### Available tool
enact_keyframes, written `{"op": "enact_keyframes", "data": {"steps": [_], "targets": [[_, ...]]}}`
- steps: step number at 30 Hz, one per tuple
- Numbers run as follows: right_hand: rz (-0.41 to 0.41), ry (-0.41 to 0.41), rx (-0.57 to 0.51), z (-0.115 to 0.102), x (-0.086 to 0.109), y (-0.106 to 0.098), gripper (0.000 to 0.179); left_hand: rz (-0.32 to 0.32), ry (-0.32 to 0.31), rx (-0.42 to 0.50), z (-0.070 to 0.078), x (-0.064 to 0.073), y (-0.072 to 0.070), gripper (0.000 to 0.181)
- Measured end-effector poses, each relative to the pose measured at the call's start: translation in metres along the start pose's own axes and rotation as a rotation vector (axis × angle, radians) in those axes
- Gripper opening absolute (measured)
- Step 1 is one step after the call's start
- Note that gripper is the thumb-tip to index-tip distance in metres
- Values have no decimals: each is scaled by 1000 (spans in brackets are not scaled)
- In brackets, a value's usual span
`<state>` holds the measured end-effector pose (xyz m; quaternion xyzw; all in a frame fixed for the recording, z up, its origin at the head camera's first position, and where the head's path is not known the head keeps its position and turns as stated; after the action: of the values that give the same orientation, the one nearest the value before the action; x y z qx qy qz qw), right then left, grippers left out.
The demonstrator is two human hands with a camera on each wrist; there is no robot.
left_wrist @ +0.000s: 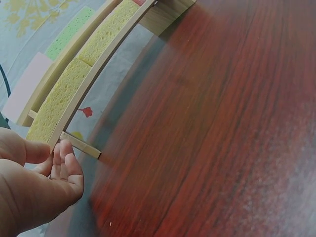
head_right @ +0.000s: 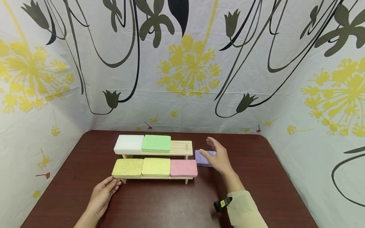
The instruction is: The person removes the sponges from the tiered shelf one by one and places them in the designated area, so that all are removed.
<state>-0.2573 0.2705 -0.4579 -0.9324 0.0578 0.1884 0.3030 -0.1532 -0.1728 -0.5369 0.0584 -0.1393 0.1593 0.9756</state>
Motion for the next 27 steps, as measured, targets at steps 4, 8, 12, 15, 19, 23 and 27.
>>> {"op": "enact_keyframes", "data": {"steps": [4,8,12,15,19,23,27], "targets": [[-2,-15,-25,-8,-3,5,66,5,-15,-9,0,0,0,44],[-10,-18,-47,-14,-5,9,67,4,-20,-20,0,0,0,44],[-17,-35,-77,-20,-6,12,65,3,-23,-26,0,0,0,43],[-28,-49,-97,-32,-7,14,64,0,-22,-26,0,-1,-1,44],[-36,-72,-98,-39,-9,19,62,0,-23,-27,0,-2,-1,46],[-45,-96,-92,-39,-12,25,63,2,-28,-31,0,-2,0,46],[-64,-108,-75,-45,-15,30,66,2,-27,-29,0,-2,1,46]]}}
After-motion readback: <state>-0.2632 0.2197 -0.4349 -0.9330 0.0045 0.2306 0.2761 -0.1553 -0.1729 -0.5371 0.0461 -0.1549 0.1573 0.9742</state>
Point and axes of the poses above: each hand's wrist, its own x-axis away from the middle knuckle, its own y-axis out of the palm, z = x × y, the point moved 4 cm from there along -x, towards the middle knuckle, and after that the axes turned 7 degrees about z, right-handed, at the moved point
